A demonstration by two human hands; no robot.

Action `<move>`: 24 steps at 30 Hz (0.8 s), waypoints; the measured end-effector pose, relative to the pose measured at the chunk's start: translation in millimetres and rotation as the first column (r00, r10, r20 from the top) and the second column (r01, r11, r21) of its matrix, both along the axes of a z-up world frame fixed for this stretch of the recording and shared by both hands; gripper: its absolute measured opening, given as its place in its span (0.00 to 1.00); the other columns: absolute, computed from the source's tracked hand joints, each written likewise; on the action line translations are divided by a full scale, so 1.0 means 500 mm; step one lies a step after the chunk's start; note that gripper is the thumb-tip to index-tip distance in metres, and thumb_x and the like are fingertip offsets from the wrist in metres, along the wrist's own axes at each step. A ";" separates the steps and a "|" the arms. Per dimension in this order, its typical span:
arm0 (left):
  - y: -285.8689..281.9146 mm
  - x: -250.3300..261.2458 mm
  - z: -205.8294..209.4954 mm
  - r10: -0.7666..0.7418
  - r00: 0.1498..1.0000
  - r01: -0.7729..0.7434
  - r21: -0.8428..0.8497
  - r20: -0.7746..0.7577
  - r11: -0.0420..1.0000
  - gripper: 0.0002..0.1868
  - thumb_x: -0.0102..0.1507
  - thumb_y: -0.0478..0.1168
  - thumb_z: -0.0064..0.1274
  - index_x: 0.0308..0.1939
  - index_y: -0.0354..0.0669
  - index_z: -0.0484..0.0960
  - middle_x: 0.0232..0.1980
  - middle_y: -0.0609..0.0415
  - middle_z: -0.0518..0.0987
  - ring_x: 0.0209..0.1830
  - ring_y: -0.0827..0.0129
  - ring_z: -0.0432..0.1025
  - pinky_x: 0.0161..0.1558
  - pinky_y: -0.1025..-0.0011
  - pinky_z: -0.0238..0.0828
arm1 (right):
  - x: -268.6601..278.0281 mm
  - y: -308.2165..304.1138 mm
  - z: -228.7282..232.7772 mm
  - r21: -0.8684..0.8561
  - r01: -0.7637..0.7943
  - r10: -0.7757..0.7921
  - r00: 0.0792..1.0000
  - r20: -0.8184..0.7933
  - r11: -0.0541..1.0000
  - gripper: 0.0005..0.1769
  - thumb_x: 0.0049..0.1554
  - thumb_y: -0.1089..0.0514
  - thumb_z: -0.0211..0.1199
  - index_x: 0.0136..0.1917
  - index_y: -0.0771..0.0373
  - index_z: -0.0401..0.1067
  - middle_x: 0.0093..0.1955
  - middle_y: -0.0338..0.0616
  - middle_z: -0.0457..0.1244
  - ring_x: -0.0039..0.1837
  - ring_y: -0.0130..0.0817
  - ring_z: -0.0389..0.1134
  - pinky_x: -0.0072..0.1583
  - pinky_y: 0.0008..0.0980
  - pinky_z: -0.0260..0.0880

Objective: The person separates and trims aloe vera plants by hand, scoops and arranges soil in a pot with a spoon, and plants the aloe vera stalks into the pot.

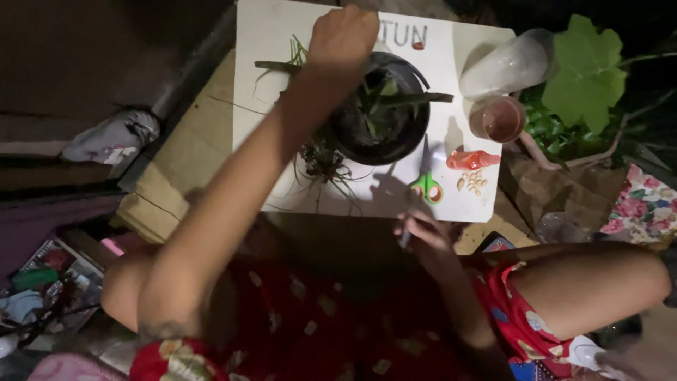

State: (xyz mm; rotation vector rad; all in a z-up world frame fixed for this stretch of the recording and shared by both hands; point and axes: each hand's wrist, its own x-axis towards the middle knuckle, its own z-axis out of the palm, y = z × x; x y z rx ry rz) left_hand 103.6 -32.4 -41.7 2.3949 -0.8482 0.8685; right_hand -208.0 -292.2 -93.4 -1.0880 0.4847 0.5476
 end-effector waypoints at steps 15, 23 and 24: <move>-0.056 -0.282 -0.058 -0.269 0.879 0.214 -0.179 -0.394 0.960 0.14 0.62 0.39 0.54 0.51 0.44 0.85 0.35 0.54 0.75 0.34 0.57 0.74 0.37 0.56 0.71 | 0.016 -0.057 0.054 -0.251 -0.093 0.108 0.993 0.050 0.964 0.10 0.60 0.60 0.63 0.53 0.70 0.76 0.38 0.49 0.69 0.37 0.36 0.70 0.41 0.32 0.69; -0.121 -0.281 -0.094 -0.110 0.994 0.111 0.072 -0.008 0.991 0.06 0.55 0.38 0.53 0.30 0.57 0.74 0.34 0.60 0.69 0.39 0.66 0.68 0.45 0.67 0.63 | -0.009 -0.033 0.038 -0.268 -0.161 0.146 0.986 -0.077 0.950 0.10 0.61 0.61 0.59 0.52 0.70 0.74 0.35 0.46 0.67 0.36 0.33 0.68 0.40 0.31 0.67; -0.120 -0.277 -0.096 -0.110 0.994 0.110 0.073 -0.006 0.991 0.06 0.55 0.38 0.53 0.30 0.57 0.74 0.34 0.60 0.69 0.39 0.66 0.68 0.45 0.67 0.63 | -0.005 -0.029 0.036 -0.233 -0.165 0.156 0.986 -0.057 0.958 0.10 0.62 0.61 0.58 0.53 0.70 0.74 0.34 0.46 0.67 0.36 0.33 0.68 0.40 0.30 0.68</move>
